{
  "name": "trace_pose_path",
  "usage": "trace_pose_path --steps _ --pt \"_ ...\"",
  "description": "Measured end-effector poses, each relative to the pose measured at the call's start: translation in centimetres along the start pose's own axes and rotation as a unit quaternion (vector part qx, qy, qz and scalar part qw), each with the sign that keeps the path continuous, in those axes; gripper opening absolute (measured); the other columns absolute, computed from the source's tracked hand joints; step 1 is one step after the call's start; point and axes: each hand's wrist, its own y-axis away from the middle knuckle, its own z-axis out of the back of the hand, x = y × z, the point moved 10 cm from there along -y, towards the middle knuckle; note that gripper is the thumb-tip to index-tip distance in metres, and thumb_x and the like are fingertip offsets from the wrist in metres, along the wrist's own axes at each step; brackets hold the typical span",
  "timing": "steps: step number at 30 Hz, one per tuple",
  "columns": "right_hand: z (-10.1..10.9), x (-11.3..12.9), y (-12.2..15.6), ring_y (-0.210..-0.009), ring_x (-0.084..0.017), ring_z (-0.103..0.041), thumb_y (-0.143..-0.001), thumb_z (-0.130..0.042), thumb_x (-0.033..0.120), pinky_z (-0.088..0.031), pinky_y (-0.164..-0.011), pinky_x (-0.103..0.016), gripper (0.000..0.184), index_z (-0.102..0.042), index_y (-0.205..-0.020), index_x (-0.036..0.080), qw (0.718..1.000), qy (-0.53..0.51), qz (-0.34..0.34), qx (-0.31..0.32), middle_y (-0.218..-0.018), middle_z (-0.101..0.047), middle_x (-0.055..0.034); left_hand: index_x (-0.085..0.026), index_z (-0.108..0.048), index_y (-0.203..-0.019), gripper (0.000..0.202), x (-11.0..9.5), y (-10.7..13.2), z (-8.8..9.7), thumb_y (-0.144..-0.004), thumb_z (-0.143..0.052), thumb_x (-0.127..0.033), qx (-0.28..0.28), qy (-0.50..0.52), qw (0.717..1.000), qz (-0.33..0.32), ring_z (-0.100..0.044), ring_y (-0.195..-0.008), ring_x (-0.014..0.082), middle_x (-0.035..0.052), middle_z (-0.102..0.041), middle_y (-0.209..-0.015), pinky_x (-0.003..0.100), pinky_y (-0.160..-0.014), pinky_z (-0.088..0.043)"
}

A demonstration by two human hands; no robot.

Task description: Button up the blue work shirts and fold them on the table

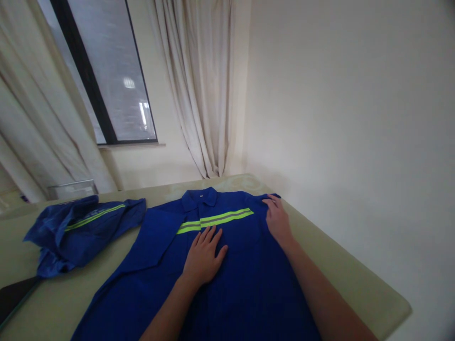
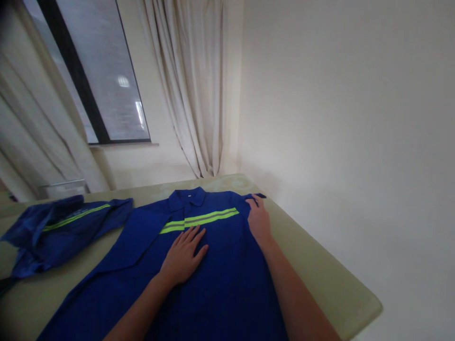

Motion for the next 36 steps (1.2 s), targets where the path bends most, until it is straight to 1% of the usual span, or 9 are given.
trace_pose_path --steps 4,6,11,14,17,22,26,32,36 --pt "-3.6 7.3 1.8 -0.136 -0.024 -0.052 -0.083 -0.041 -0.002 -0.044 -0.115 -0.044 0.059 -0.066 -0.131 0.024 0.966 -0.033 0.197 0.162 -0.159 -0.042 -0.0073 -0.027 -0.043 -0.154 0.061 0.1 0.1 0.4 -0.102 -0.034 -0.057 0.003 0.004 1.0 0.004 -0.028 -0.153 0.0266 0.0042 -0.037 -0.164 0.051 -0.125 -0.026" --pt "-4.1 8.8 2.7 -0.139 -0.024 -0.049 -0.086 -0.049 0.005 -0.043 -0.116 -0.043 0.061 -0.056 -0.143 0.027 0.954 -0.051 0.221 0.196 -0.164 -0.033 -0.0061 -0.026 -0.043 -0.154 0.061 -0.1 0.1 0.6 -0.102 -0.034 -0.056 0.002 0.004 1.0 0.004 -0.029 -0.153 0.0266 0.0045 -0.037 -0.164 0.051 -0.125 -0.026" --pt "-5.4 6.5 3.5 -0.137 -0.033 -0.051 -0.09 -0.065 0.05 -0.043 -0.113 -0.052 0.071 -0.045 -0.153 0.024 0.961 0.002 0.112 0.254 -0.152 -0.051 -0.0129 -0.026 -0.044 -0.153 0.059 -0.3 0.2 0.6 -0.101 -0.037 -0.054 -0.009 0.008 1.0 0.004 -0.032 -0.152 0.0267 0.0046 -0.04 -0.163 0.05 -0.124 -0.027" --pt "-6.6 5.0 4.2 -0.129 -0.032 -0.059 -0.099 -0.049 0.049 -0.045 -0.111 -0.049 0.049 -0.065 -0.136 0.021 0.947 0.04 0.084 0.307 -0.139 -0.064 -0.0129 -0.024 -0.044 -0.153 0.06 -0.1 0.3 0.7 -0.101 -0.037 -0.053 -0.023 0.007 0.999 0.021 -0.033 -0.151 0.0275 0.0066 -0.04 -0.162 0.05 -0.124 -0.027" --pt "-6.2 4.3 3.9 -0.123 -0.029 -0.064 -0.104 -0.038 0.048 -0.046 -0.109 -0.047 0.049 -0.071 -0.127 0.02 0.951 0.042 0.063 0.3 -0.132 -0.069 -0.0119 -0.022 -0.046 -0.152 0.061 0.1 0.3 0.8 -0.101 -0.035 -0.054 -0.032 0.002 0.999 0.038 -0.033 -0.151 0.0286 0.0089 -0.04 -0.162 0.05 -0.124 -0.028" --pt "-5.0 6.5 3.8 -0.143 -0.029 -0.045 -0.098 -0.039 0.07 -0.034 -0.119 -0.047 0.071 -0.055 -0.147 0.021 0.958 0.027 0.088 0.273 -0.155 -0.048 -0.0104 -0.02 -0.041 -0.155 0.067 -0.1 0.2 0.3 -0.102 -0.029 -0.059 -0.012 0.0 1.0 0.017 -0.027 -0.154 0.029 0.0093 -0.033 -0.165 0.053 -0.125 -0.024" --pt "-7.3 8.3 6.0 -0.153 -0.028 -0.025 -0.099 -0.03 0.072 -0.019 -0.125 -0.051 0.079 -0.033 -0.159 0.022 0.94 0.058 0.096 0.321 -0.165 -0.03 -0.0074 -0.017 -0.039 -0.156 0.07 0.0 0.0 -0.4 -0.102 -0.028 -0.061 0.026 0.017 0.999 -0.01 -0.024 -0.154 0.029 0.0097 -0.029 -0.165 0.054 -0.125 -0.024" --pt "-9.8 8.1 7.6 -0.154 -0.027 -0.025 -0.099 -0.026 0.072 -0.02 -0.124 -0.051 0.08 -0.027 -0.161 0.021 0.93 0.058 0.078 0.356 -0.165 -0.027 -0.0099 -0.018 -0.065 -0.133 0.045 -0.3 0.7 1.8 -0.105 -0.035 -0.035 -0.056 0.044 0.997 -0.008 -0.055 -0.136 0.0246 0.0106 -0.063 -0.143 0.046 -0.118 -0.04" --pt "-10.4 7.4 6.0 -0.153 -0.028 -0.028 -0.099 -0.031 0.07 -0.021 -0.124 -0.052 0.078 -0.029 -0.161 0.022 0.933 0.042 0.084 0.347 -0.165 -0.029 -0.0108 -0.018 -0.057 -0.143 0.047 -1.5 3.4 2.1 -0.101 -0.046 -0.035 -0.004 0.04 0.999 -0.035 -0.05 -0.141 0.0266 0.0101 -0.055 -0.151 0.047 -0.12 -0.039"
